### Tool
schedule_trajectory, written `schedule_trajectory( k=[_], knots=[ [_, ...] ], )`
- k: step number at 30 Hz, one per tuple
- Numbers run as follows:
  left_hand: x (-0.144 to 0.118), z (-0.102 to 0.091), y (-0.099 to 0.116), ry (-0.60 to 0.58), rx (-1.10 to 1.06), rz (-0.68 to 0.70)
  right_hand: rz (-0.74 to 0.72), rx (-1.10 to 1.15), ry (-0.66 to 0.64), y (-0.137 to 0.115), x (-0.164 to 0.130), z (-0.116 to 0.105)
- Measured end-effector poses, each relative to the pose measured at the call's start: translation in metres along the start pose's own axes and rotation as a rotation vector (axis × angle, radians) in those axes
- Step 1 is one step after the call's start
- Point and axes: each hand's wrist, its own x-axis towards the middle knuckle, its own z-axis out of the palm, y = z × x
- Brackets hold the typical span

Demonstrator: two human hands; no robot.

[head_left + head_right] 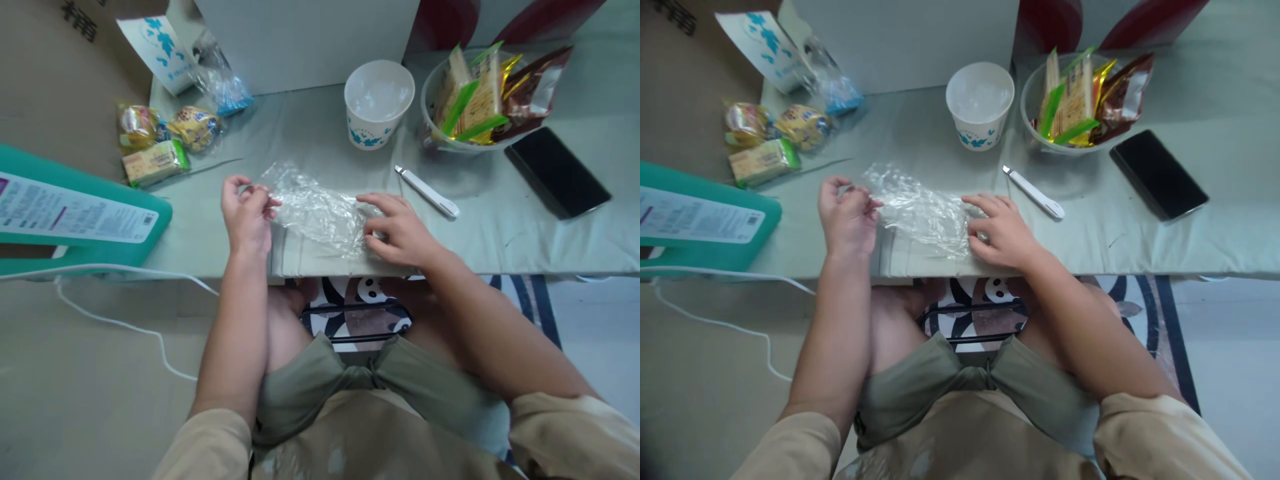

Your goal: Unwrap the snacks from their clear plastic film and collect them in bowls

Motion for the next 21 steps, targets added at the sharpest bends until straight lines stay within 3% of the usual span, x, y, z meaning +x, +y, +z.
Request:
schedule_trajectory(
  k=[2,7,11,16,21],
  knots=[
    [0.000,-0.014,0.001,0.058,0.065,-0.016,0.059,0.084,0.077,0.001,0.001,-0.002],
    [0.008,-0.038,-0.001,0.040,0.180,-0.150,0.228,0.156,0.245,0.000,0.003,-0.003],
    [0.018,-0.031,-0.006,0.066,0.253,-0.034,0.104,0.093,0.254,-0.001,0.001,-0.002],
    [0.022,-0.014,-0.009,-0.106,0.444,0.117,0.006,0.023,0.171,0.000,-0.003,-0.004],
    [0.024,-0.013,-0.014,-0.116,0.585,0.108,0.074,0.037,0.201,0.006,-0.003,-0.004]
  ],
)
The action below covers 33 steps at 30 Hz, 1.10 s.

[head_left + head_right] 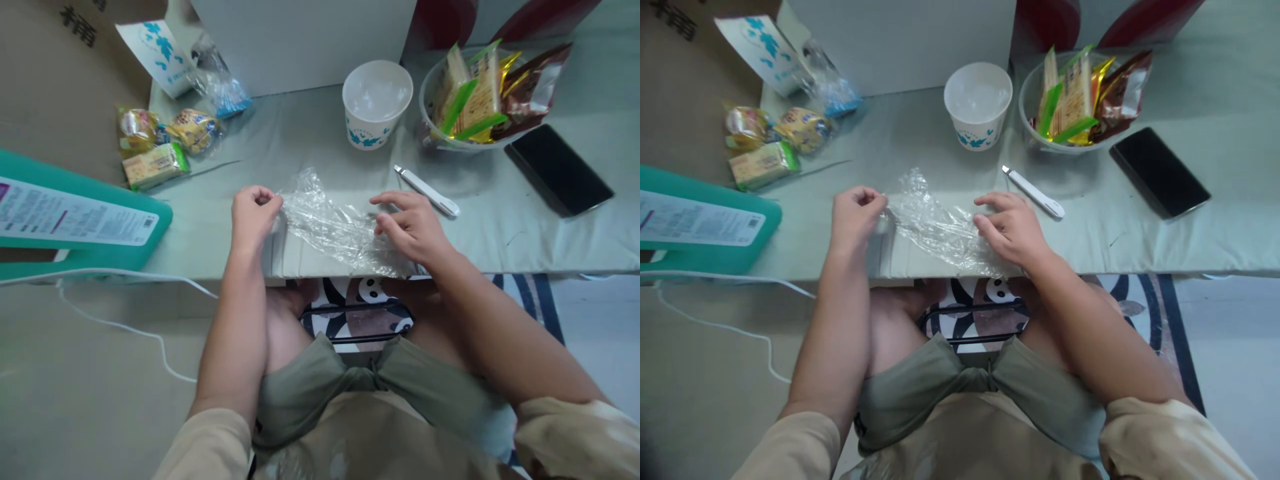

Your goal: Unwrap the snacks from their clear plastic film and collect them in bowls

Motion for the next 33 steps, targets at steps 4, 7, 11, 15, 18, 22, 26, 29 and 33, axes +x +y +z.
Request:
schedule_trajectory(
  k=[4,7,11,15,18,22,26,29,33],
  knots=[
    [0.000,0.000,-0.005,0.042,0.021,0.071,0.103,-0.098,-0.054,-0.002,0.000,0.001],
    [-0.005,0.003,-0.001,-0.015,0.075,0.189,0.167,-0.190,-0.113,-0.008,-0.001,0.000],
    [-0.013,0.006,0.007,-0.150,0.052,0.226,0.177,-0.111,-0.213,-0.013,-0.002,-0.008],
    [-0.011,0.008,0.010,-0.175,-0.214,0.164,0.241,0.222,-0.211,-0.016,-0.001,-0.020],
    [-0.007,0.009,0.010,-0.106,-0.378,0.008,0.382,0.529,-0.109,-0.019,0.001,-0.021],
    [-0.020,0.013,0.020,-0.238,-0.620,-0.222,0.633,0.868,0.158,-0.016,0.005,-0.010],
    [-0.048,0.024,0.037,-0.788,-0.658,-0.428,0.672,0.927,0.134,-0.011,0.004,0.004],
    [-0.057,0.033,0.042,-0.925,-0.715,-0.459,0.620,0.886,-0.009,-0.015,-0.004,0.012],
    [-0.054,0.039,0.039,-0.730,-0.742,-0.322,0.459,0.543,-0.075,-0.024,-0.015,0.015]
  ],
)
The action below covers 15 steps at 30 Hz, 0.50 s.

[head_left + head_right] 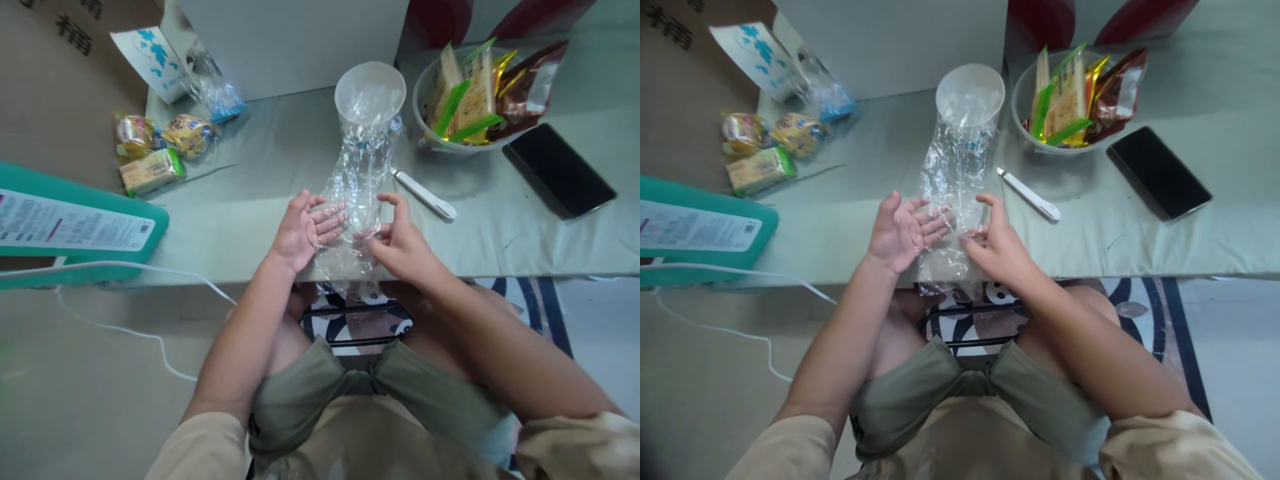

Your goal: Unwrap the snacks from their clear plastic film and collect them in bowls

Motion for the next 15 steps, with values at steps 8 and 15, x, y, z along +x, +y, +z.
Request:
schedule_trajectory(
  k=[8,15],
  knots=[
    [-0.008,0.009,0.000,-0.092,0.028,0.046,-0.456,-0.634,0.305,-0.009,-0.006,0.001],
    [0.001,0.012,-0.009,0.018,0.072,0.073,-0.447,-0.583,0.257,0.001,0.002,0.002]
  ],
)
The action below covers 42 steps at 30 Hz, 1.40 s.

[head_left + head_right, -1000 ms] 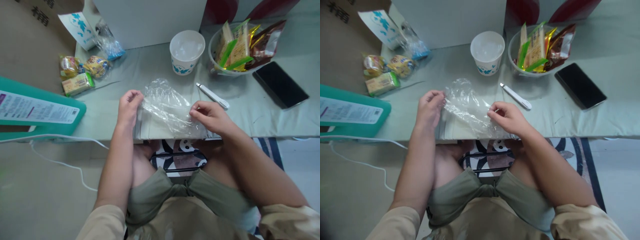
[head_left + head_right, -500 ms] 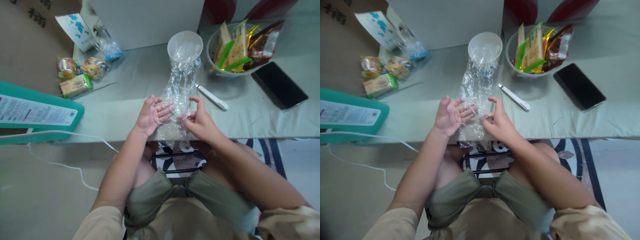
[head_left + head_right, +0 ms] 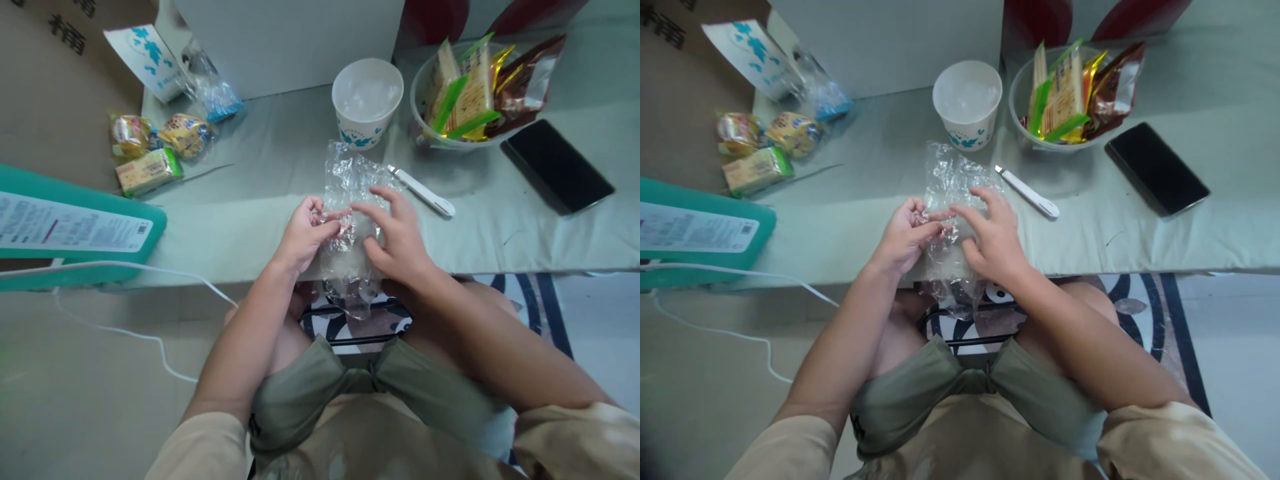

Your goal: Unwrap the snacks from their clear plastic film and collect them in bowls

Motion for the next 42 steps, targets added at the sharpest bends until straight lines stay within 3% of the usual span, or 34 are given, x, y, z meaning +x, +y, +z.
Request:
schedule_trajectory(
  k=[3,5,9,12,15,20,25,28,32,34,38,42],
  knots=[
    [-0.002,-0.004,0.003,0.005,-0.066,0.062,0.180,0.149,0.094,0.010,0.002,-0.006],
    [-0.006,-0.008,0.008,-0.016,-0.135,0.102,0.316,0.340,0.014,0.013,0.002,-0.008],
    [-0.007,-0.021,0.012,0.000,-0.191,0.130,0.481,0.833,-0.274,0.009,0.003,-0.002],
    [0.000,-0.033,0.009,0.129,-0.120,0.160,0.477,0.976,-0.230,0.004,0.009,0.004],
    [0.005,-0.043,0.005,0.196,-0.022,0.146,0.448,0.949,-0.121,0.003,0.014,0.006],
    [-0.005,-0.041,0.007,-0.022,0.180,0.144,0.394,0.898,-0.075,0.007,0.015,0.007],
    [-0.007,-0.035,0.007,-0.060,0.411,0.277,0.280,0.847,-0.104,0.013,0.016,0.005],
    [-0.003,-0.036,0.001,0.034,0.636,0.367,0.236,0.829,-0.088,0.015,0.018,0.004],
    [0.000,-0.040,-0.009,0.252,1.013,0.634,0.217,0.781,-0.128,0.014,0.016,0.005],
    [0.003,-0.042,-0.013,0.255,1.110,0.714,0.196,0.764,-0.164,0.013,0.014,0.007],
    [0.006,-0.044,-0.010,0.204,1.050,0.794,0.179,0.753,-0.174,0.014,0.015,0.011],
    [0.000,-0.039,0.000,0.144,0.743,0.763,0.183,0.660,-0.054,0.020,0.016,0.009]
  ],
)
